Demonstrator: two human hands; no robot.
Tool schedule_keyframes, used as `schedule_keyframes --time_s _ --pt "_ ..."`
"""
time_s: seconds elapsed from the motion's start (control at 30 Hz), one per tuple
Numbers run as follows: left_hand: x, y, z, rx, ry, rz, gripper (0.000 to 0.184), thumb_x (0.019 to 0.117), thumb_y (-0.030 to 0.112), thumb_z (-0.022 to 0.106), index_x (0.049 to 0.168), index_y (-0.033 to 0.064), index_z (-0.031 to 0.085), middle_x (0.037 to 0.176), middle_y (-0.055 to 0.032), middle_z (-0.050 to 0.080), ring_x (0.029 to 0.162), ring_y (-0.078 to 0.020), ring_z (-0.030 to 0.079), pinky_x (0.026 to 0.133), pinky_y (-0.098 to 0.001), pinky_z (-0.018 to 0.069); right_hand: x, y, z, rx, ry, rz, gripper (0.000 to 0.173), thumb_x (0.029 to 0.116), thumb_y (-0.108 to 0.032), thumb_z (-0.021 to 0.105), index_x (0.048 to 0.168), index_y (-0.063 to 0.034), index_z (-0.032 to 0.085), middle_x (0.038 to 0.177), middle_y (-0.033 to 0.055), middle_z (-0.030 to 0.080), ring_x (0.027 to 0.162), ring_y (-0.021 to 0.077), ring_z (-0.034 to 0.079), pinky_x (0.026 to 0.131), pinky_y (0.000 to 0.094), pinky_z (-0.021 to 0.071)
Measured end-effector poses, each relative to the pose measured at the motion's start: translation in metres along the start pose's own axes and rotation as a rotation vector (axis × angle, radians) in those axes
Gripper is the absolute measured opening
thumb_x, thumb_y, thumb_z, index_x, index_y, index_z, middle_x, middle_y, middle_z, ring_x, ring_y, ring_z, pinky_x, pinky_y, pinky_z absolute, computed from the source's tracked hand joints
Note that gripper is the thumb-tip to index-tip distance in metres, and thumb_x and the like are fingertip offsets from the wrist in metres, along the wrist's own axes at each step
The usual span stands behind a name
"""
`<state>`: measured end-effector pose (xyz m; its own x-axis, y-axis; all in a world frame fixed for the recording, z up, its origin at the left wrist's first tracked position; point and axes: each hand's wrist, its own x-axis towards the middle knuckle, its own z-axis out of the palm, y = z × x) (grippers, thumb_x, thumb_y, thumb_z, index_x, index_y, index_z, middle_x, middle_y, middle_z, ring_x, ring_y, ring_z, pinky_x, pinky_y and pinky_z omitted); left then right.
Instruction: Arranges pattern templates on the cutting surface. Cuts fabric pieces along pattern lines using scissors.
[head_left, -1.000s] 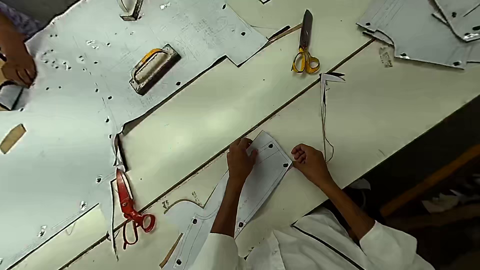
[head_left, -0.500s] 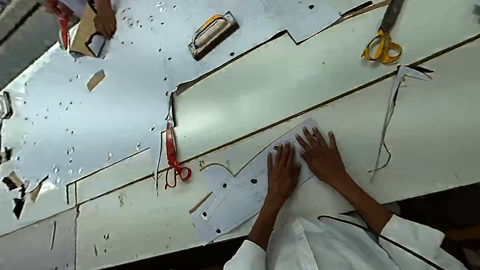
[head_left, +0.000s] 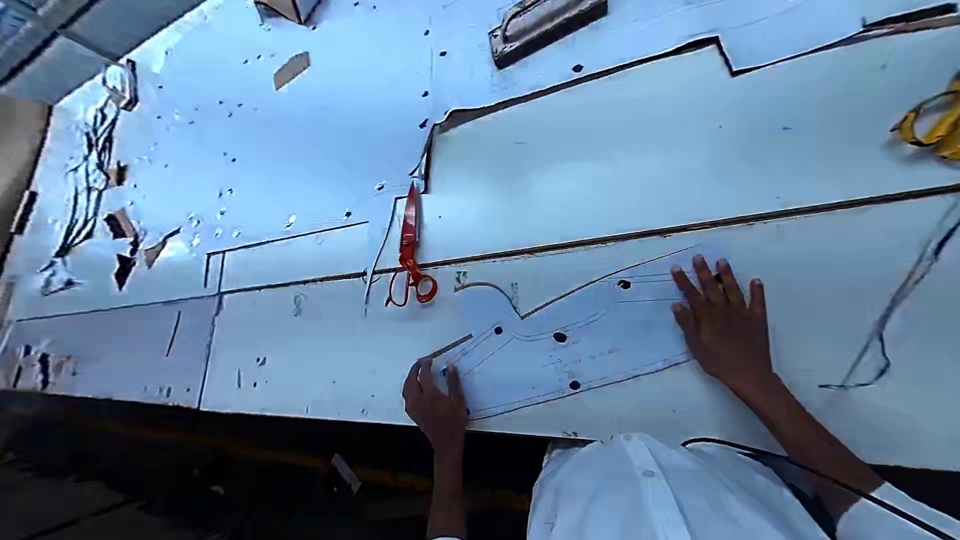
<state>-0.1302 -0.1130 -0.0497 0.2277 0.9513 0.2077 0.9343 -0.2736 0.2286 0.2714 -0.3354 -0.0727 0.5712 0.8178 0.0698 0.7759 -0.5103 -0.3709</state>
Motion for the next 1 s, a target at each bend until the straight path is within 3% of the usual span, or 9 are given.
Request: schedule_keyframes --time_s 0.1,0.2,0.43,0.7,0.83,0.93,1.0 --pt "-0.001 -0.023 -0.019 -0.102 -0.054 -0.171 0.053 0.0969 0.037 0.068 0.128 -0.0058 0.065 0.134 -0.0305 0.059 0.126 -0.0491 0.055 0.107 -0.0629 0.0415 0.002 0.001 -0.001 0.006 0.010 -0.005 0.061 0.1069 -0.053 0.024 0.160 -0.0280 0.036 0.169 0.0042 0.028 0.157 0.0346 0.018 0.119 0.0734 0.0088" --pt "-0.003 -0.031 -0.034 -0.169 -0.155 -0.297 0.053 0.0931 0.032 0.077 0.127 -0.0067 0.065 0.126 -0.0297 0.062 0.116 -0.0439 0.062 0.101 -0.0585 0.0493 0.002 0.003 -0.002 0.002 0.000 -0.007 0.061 0.1068 -0.053 0.024 0.161 -0.0265 0.036 0.168 0.0081 0.029 0.157 0.0383 0.017 0.118 0.0744 0.0093" --pt "0.006 -0.024 -0.047 -0.305 -0.280 -0.425 0.044 0.0926 0.028 0.079 0.123 -0.0012 0.067 0.112 -0.0203 0.069 0.101 -0.0335 0.066 0.091 -0.0545 0.0535 0.003 0.006 0.000 -0.005 0.009 0.010 0.063 0.1061 -0.056 0.021 0.161 -0.0286 0.034 0.170 0.0087 0.024 0.157 0.0393 0.014 0.118 0.0744 0.0069" --pt "0.017 -0.024 -0.048 -0.478 -0.317 -0.544 0.042 0.0946 0.021 0.077 0.127 0.0001 0.062 0.107 -0.0180 0.070 0.087 -0.0291 0.068 0.080 -0.0510 0.0559 0.001 0.008 0.001 -0.048 0.017 0.019 0.065 0.1056 -0.058 0.020 0.161 -0.0273 0.035 0.170 0.0097 0.024 0.157 0.0393 0.014 0.119 0.0734 0.0067" --pt "0.023 -0.023 -0.053 -0.517 -0.414 -0.559 0.041 0.0957 0.022 0.076 0.127 -0.0008 0.063 0.107 -0.0201 0.070 0.089 -0.0312 0.068 0.081 -0.0527 0.0557 0.001 0.007 -0.001 -0.061 0.014 0.021 0.065 0.1056 -0.057 0.020 0.161 -0.0274 0.035 0.169 0.0094 0.025 0.157 0.0388 0.015 0.119 0.0727 0.0074" --pt "0.026 -0.021 -0.058 -0.600 -0.472 -0.563 0.034 0.0945 0.021 0.077 0.118 -0.0009 0.067 0.103 -0.0206 0.070 0.088 -0.0310 0.068 0.081 -0.0527 0.0561 0.002 0.005 -0.002 -0.068 0.010 0.023 0.066 0.1053 -0.057 0.020 0.160 -0.0252 0.036 0.169 0.0109 0.027 0.157 0.0399 0.016 0.119 0.0727 0.0080" --pt "0.025 -0.017 -0.062 -0.628 -0.491 -0.564 0.036 0.0938 0.019 0.078 0.122 -0.0017 0.065 0.112 -0.0227 0.067 0.096 -0.0338 0.067 0.084 -0.0545 0.0556 0.002 0.004 -0.004 -0.080 0.004 0.026 0.066 0.1051 -0.058 0.020 0.161 -0.0253 0.036 0.169 0.0108 0.026 0.157 0.0401 0.016 0.119 0.0725 0.0084"
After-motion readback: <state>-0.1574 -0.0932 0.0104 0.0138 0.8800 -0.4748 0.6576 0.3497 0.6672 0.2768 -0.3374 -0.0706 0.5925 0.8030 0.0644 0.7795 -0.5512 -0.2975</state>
